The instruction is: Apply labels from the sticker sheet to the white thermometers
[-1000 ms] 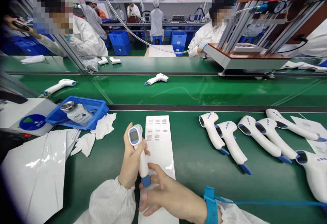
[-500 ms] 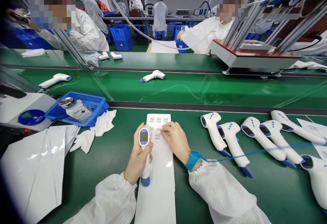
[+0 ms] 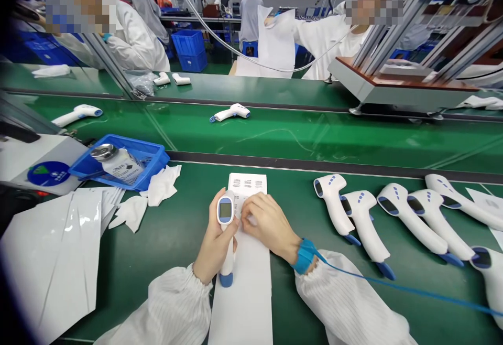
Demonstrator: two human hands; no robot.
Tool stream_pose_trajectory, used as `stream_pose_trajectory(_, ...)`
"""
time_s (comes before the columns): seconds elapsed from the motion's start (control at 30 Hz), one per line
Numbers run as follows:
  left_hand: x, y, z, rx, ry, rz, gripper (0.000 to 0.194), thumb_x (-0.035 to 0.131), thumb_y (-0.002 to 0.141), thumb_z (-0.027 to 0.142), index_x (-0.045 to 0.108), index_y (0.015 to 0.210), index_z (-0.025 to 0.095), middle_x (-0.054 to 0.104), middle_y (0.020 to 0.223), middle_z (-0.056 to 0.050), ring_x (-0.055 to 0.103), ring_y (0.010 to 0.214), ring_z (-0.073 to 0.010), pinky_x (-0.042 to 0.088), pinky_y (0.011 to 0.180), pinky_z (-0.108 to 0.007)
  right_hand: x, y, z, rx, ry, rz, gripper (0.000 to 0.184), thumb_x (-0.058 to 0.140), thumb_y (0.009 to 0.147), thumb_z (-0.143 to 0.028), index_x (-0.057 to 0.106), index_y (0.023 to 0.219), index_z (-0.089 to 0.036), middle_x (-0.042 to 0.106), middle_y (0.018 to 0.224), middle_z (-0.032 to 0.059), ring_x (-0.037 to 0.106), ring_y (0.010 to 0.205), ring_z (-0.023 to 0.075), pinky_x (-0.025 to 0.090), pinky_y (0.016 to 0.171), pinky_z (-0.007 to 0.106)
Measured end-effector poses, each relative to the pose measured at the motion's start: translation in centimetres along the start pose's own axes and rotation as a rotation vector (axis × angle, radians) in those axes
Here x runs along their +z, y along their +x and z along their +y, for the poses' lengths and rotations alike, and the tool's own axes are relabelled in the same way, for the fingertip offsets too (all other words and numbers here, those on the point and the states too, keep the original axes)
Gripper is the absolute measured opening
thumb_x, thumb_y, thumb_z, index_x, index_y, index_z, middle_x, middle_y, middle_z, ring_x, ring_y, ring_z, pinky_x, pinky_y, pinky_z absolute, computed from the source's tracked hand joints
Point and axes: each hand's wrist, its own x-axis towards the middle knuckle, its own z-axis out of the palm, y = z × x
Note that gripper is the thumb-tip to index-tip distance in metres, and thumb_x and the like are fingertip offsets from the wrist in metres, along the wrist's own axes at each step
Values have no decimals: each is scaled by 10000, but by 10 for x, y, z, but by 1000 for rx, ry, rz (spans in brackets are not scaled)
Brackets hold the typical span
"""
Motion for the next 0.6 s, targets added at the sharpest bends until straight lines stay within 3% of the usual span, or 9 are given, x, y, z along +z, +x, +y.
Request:
stream_pose_trajectory(0.07,0,0,-1,4,-54,-26,681,560,904,372,225,1495,329,491,1418,-74,598,1135,-236,537,877,-330,-14,-9,-9,14,188,-172,94,606,774,-127,593,728,-208,662,850,26,613,819,184,485,769,335)
stream_pose_trajectory(0.13,0,0,0,46,-73,-35,649,554,914,347,243,1484,330,413,1501,-54,490,1300,-247,476,1005,-349,-28,-14,-19,143,434,-378,71,611,789,-160,588,736,-201,641,775,2,625,717,152,507,685,292)
stream_pose_trajectory(0.2,1,0,0,74,-63,-30,631,558,915,345,267,1474,327,387,1525,-46,443,1349,-247,438,1057,-357,-37,-12,-28,233,570,-459,72,640,792,-212,597,737,-195,638,776,-1,626,679,138,512,635,268)
stream_pose_trajectory(0.3,0,0,1,41,-34,-22,664,583,896,378,276,1483,324,467,1462,-72,546,1241,-266,500,984,-376,-36,0,-40,162,436,-215,58,645,780,-198,633,724,-199,648,973,38,626,825,157,502,688,273)
stream_pose_trajectory(0.4,0,0,1,24,-9,-19,673,592,881,342,291,1482,326,487,1440,-76,599,1152,-261,539,913,-371,-25,16,-46,63,257,11,73,640,771,-159,653,732,-219,633,1078,43,594,1012,195,475,853,330)
stream_pose_trajectory(0.47,1,1,2,40,1,-24,649,573,884,296,302,1473,325,435,1487,-62,570,1198,-259,528,932,-368,-20,23,-46,49,254,49,72,645,780,-171,646,730,-222,645,1064,40,594,1039,203,457,916,357)
stream_pose_trajectory(0.6,2,0,5,40,11,-23,640,545,887,260,295,1473,318,361,1544,-51,511,1276,-270,513,957,-371,-16,29,-44,74,312,21,96,637,783,-167,626,701,-215,680,993,30,631,983,192,473,902,343)
